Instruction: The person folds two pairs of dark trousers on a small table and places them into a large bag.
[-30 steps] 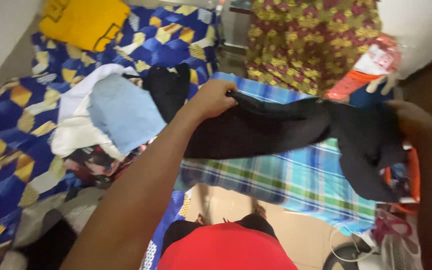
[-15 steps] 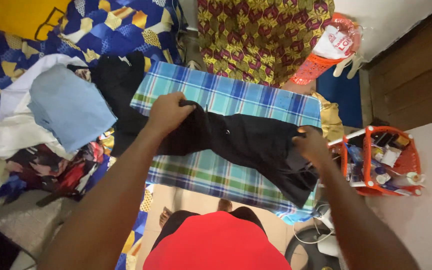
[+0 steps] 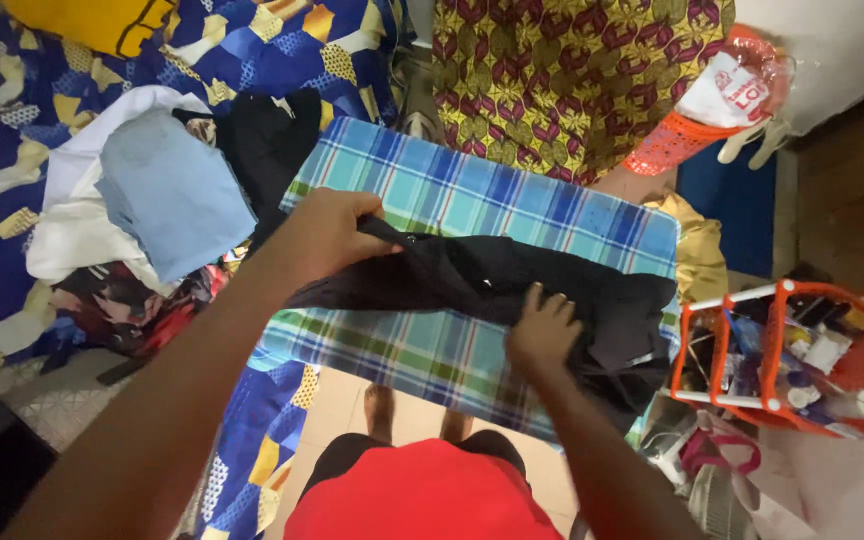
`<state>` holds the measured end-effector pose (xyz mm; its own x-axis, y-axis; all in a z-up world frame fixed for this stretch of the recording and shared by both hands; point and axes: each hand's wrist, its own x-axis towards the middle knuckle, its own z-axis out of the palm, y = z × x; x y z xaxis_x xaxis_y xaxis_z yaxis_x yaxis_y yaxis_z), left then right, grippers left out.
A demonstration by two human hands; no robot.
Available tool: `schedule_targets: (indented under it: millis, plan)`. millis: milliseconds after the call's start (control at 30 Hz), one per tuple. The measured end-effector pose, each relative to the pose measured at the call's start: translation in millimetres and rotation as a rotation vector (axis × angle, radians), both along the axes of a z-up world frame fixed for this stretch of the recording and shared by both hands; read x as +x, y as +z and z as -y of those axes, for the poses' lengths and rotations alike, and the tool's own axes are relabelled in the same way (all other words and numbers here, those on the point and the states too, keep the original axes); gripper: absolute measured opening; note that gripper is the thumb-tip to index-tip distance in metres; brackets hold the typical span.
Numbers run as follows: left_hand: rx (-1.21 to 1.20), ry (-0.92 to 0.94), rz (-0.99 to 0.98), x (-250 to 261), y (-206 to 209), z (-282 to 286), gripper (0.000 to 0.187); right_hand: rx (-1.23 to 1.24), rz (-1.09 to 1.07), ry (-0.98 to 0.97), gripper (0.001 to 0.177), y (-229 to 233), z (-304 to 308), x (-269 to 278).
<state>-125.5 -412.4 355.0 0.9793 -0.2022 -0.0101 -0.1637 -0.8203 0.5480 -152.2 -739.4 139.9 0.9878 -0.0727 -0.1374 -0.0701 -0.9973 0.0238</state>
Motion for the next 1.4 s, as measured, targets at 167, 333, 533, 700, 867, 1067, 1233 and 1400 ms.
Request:
schedule_targets:
  millis: [167,333,533,700,867,1067,1233,1400]
  plan:
    - [0.148,-0.193,0.184,11.6,-28.6,-50.4,0.028,0.197,-0.040,-0.256,0.033,23.8,80.5,44.3]
    - [0.359,0.262,0.361,27.4,-78.9,-90.6,0.014,0.698,0.430,-0.147,0.032,93.0,125.6,43.1]
    - [-0.178,0.283,0.143,31.9,-135.9,-144.4,0.025,0.680,0.196,-0.132,0.034,126.4,153.0,17.0]
    - [-0.155,0.083,-0.378,35.3,-123.6,-192.7,0.034,0.599,-0.365,-0.143,0.035,115.6,224.2,-0.9]
    - [0.115,-0.225,-0.614,57.8,-55.1,-208.9,0.045,0.260,-0.700,0.061,0.041,143.7,276.6,13.0]
    - [0.138,-0.154,-0.272,129.1,-56.8,-197.4,0.041,0.266,-0.630,-0.188,0.048,157.5,273.7,79.0]
    - [0.243,0.347,0.076,136.0,-115.5,-141.2,0.029,0.254,-0.367,0.079,0.040,65.5,251.0,122.0]
    - [0.432,0.537,0.172,117.6,-133.8,-114.7,0.030,0.218,-0.152,-0.004,0.035,41.7,226.1,132.2]
